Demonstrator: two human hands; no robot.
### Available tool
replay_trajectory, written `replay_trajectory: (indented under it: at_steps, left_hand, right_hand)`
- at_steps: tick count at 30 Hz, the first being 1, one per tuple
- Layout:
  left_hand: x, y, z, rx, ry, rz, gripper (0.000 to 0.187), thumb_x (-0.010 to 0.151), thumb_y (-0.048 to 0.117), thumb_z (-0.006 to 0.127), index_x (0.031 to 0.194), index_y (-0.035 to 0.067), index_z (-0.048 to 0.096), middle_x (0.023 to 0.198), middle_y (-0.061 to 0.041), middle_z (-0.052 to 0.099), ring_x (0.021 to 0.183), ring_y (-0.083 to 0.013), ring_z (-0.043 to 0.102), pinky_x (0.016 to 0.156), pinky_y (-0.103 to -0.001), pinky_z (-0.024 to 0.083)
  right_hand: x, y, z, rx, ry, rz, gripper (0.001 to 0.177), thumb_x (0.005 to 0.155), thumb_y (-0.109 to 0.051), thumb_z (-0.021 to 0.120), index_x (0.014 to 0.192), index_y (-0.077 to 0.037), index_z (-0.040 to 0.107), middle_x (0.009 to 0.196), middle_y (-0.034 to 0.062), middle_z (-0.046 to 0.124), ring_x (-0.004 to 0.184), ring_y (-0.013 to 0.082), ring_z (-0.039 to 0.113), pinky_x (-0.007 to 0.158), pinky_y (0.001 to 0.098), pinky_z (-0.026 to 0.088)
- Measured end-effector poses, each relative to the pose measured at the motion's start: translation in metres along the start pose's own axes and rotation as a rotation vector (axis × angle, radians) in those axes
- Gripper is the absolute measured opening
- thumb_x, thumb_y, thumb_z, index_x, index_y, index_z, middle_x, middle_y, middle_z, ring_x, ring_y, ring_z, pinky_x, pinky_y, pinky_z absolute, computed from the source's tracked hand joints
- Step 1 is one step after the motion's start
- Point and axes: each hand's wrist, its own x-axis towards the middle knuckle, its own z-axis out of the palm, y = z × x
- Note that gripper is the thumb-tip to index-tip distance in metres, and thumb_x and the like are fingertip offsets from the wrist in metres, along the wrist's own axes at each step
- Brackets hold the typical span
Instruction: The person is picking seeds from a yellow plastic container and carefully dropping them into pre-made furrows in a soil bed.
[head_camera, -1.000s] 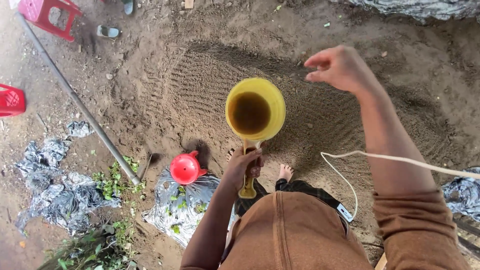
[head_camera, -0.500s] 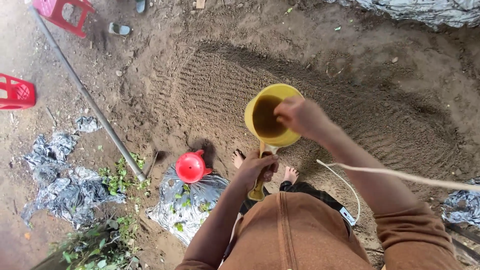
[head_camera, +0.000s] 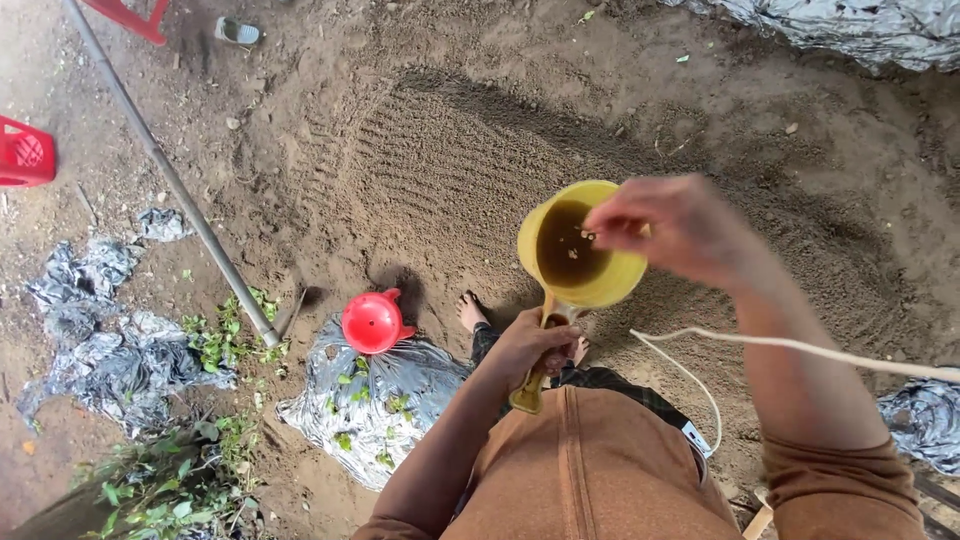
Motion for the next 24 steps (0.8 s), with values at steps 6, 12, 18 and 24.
replay_trajectory:
  at_steps: [6,12,18,24]
  left_hand:
    - [-0.009,0.015,0.003,0.095,0.140,-0.123,0.024,0.095,0.006,0.071,0.108,0.002,0.051,0.074,-0.009,0.062,0.048,-0.0104,0.051,0.041,-0.020,0.045]
    - [-0.010,0.004,-0.012,0.062,0.183,-0.086,0.023,0.094,0.006,0.071,0.089,0.006,0.049,0.071,-0.012,0.063,0.044,-0.0111,0.048,0.039,-0.023,0.039]
    - [-0.009,-0.002,-0.015,0.102,0.169,-0.069,0.020,0.093,0.008,0.073,0.100,0.003,0.054,0.075,-0.010,0.065,0.048,-0.0102,0.052,0.042,-0.022,0.046]
    - [-0.003,-0.015,-0.017,0.133,0.172,-0.075,0.019,0.094,0.006,0.072,0.094,0.004,0.053,0.072,-0.011,0.064,0.046,-0.0108,0.050,0.040,-0.023,0.043]
  right_hand:
    - [-0.021,0.059,-0.069,0.752,0.167,-0.624,0.011,0.093,-0.008,0.068,0.103,-0.012,0.068,0.101,0.0024,0.075,0.088,0.0084,0.079,0.079,0.0152,0.071]
    - [-0.039,0.082,-0.072,-0.024,0.216,0.572,0.012,0.096,0.006,0.070,0.106,0.003,0.074,0.096,0.0189,0.075,0.080,0.0246,0.071,0.073,0.0274,0.062]
    - [-0.062,0.084,-0.093,0.716,0.341,-0.524,0.023,0.091,0.001,0.064,0.111,-0.011,0.066,0.106,0.0043,0.073,0.088,0.0129,0.077,0.078,0.0190,0.074]
    - [-0.019,0.095,0.002,-0.037,0.238,0.568,0.025,0.093,0.001,0.072,0.118,-0.004,0.071,0.107,0.0148,0.073,0.085,0.0212,0.071,0.071,0.0226,0.062]
